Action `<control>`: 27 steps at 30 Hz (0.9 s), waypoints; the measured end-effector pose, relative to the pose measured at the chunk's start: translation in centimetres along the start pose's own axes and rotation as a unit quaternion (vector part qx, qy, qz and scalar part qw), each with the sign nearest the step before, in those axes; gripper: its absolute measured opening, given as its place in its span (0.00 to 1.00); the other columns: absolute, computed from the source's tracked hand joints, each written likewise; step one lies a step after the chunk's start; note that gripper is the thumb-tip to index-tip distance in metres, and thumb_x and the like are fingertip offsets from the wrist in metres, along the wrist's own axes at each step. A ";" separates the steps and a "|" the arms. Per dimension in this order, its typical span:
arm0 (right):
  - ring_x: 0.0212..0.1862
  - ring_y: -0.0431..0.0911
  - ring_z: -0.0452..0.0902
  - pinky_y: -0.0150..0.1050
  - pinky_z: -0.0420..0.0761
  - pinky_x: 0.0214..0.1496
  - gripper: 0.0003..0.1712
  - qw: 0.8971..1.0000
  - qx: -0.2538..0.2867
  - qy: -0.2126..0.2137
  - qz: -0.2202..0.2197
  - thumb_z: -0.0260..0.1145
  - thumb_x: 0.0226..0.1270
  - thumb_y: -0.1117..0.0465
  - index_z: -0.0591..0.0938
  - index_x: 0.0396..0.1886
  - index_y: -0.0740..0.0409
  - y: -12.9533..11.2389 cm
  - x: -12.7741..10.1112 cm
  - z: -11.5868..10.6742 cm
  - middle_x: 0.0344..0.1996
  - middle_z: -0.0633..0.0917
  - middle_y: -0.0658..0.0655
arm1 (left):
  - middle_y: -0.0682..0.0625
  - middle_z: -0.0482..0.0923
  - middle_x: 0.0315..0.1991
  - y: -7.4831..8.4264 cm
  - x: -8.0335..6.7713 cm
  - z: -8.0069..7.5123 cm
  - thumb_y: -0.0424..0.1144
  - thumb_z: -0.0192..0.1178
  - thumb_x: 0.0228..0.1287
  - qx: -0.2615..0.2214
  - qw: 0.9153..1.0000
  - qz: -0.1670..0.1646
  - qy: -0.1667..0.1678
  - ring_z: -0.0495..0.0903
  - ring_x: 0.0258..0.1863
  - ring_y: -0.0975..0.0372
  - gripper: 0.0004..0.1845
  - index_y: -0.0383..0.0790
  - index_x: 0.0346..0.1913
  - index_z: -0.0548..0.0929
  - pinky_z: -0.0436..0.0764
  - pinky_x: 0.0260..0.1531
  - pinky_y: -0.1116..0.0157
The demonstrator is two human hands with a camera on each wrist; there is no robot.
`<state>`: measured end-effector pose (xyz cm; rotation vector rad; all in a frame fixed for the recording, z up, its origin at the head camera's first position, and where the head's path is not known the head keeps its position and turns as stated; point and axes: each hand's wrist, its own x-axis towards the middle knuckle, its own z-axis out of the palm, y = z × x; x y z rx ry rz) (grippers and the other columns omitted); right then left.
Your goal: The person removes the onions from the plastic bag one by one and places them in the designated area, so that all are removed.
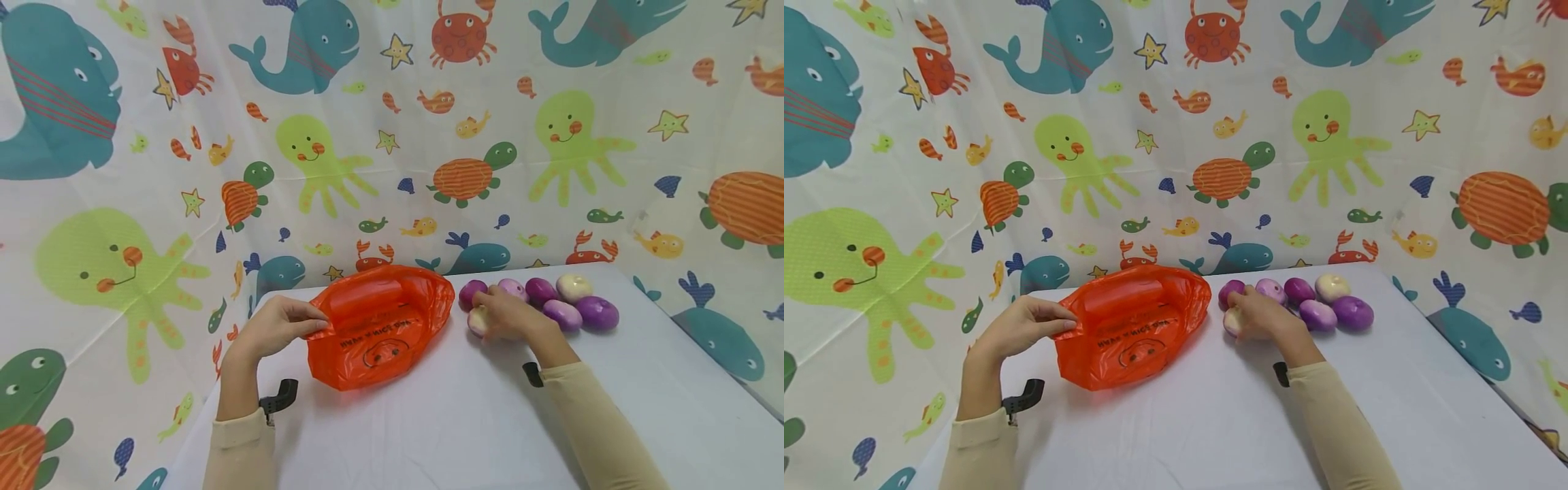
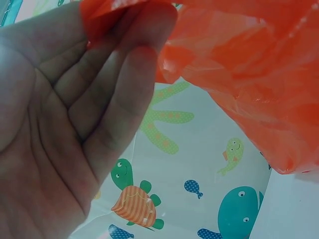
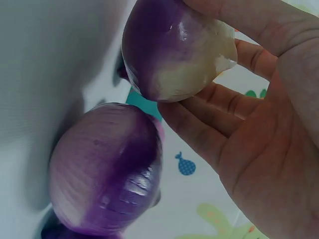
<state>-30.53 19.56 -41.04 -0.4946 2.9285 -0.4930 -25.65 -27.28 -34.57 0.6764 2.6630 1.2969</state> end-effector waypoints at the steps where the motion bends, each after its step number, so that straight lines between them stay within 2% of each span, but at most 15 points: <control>1: 0.49 0.53 0.77 0.55 0.85 0.54 0.41 1.000 -0.001 0.000 0.002 0.87 0.47 0.53 0.79 0.62 0.47 0.0 0.0 0.1 0.56 0.75 0.60 | 0.48 0.91 0.38 0.0 0.0 0.0 0.40 0.69 0.70 -0.001 1.000 0.001 0.000 0.88 0.37 0.55 0.08 0.43 0.46 0.93 0.88 0.40 0.64; 7: 0.49 0.53 0.77 0.55 0.86 0.52 0.40 1.000 -0.006 0.001 0.004 0.88 0.45 0.52 0.79 0.60 0.45 0.5 0.2 0.7 0.56 0.76 0.60 | 0.49 0.91 0.39 -0.1 0.2 0.2 0.42 0.69 0.70 0.002 1.000 0.002 0.001 0.88 0.37 0.56 0.10 0.43 0.48 0.92 0.89 0.41 0.63; 10: 0.51 0.52 0.77 0.56 0.86 0.54 0.41 1.000 -0.007 0.004 0.010 0.88 0.46 0.52 0.80 0.62 0.46 0.8 0.4 0.9 0.56 0.77 0.58 | 0.51 0.91 0.39 0.2 0.1 0.2 0.44 0.70 0.69 0.017 1.000 -0.010 0.014 0.88 0.37 0.57 0.11 0.46 0.50 0.92 0.89 0.41 0.62; 14: 0.54 0.54 0.78 0.59 0.85 0.57 0.42 1.000 -0.014 0.006 0.018 0.87 0.47 0.53 0.79 0.64 0.47 1.0 0.6 1.0 0.58 0.77 0.60 | 0.54 0.90 0.37 1.0 -0.2 0.2 0.49 0.72 0.67 0.063 0.997 -0.044 0.027 0.87 0.36 0.59 0.17 0.49 0.56 0.90 0.88 0.40 0.61; 18: 0.55 0.56 0.78 0.62 0.84 0.57 0.42 0.999 -0.019 0.004 0.030 0.87 0.47 0.51 0.79 0.63 0.46 1.0 0.6 1.2 0.62 0.76 0.62 | 0.52 0.86 0.32 2.4 -0.8 0.4 0.53 0.73 0.64 0.132 0.988 -0.079 0.033 0.84 0.34 0.58 0.27 0.48 0.64 0.86 0.84 0.35 0.61; 20: 0.56 0.56 0.78 0.62 0.84 0.58 0.43 0.999 -0.022 0.003 0.027 0.87 0.46 0.50 0.79 0.63 0.47 0.8 0.5 1.2 0.63 0.76 0.62 | 0.50 0.87 0.37 3.3 -1.4 0.4 0.56 0.73 0.63 0.169 0.980 -0.091 0.044 0.84 0.38 0.56 0.29 0.49 0.65 0.85 0.83 0.35 0.60; 22: 0.57 0.57 0.78 0.62 0.83 0.60 0.45 0.999 -0.028 0.006 0.022 0.87 0.47 0.48 0.78 0.66 0.50 0.6 0.2 1.0 0.64 0.76 0.63 | 0.45 0.86 0.47 4.2 -2.0 0.6 0.55 0.73 0.64 0.192 0.975 -0.098 0.053 0.82 0.45 0.52 0.29 0.48 0.65 0.85 0.86 0.37 0.56; 24: 0.59 0.58 0.77 0.64 0.81 0.62 0.47 0.999 -0.035 0.014 0.010 0.85 0.50 0.45 0.77 0.69 0.52 0.4 -0.1 0.7 0.64 0.76 0.63 | 0.41 0.80 0.63 5.2 -2.5 0.8 0.55 0.72 0.65 0.220 0.969 -0.095 0.064 0.79 0.57 0.46 0.30 0.47 0.67 0.83 0.88 0.43 0.51; 27: 0.64 0.59 0.75 0.67 0.77 0.65 0.48 0.999 -0.031 0.045 -0.005 0.81 0.55 0.41 0.75 0.73 0.52 -0.3 -0.6 0.1 0.65 0.76 0.61 | 0.34 0.66 0.74 6.6 -2.9 1.5 0.54 0.70 0.67 0.267 0.956 -0.080 0.087 0.68 0.70 0.36 0.32 0.46 0.70 0.80 0.85 0.50 0.39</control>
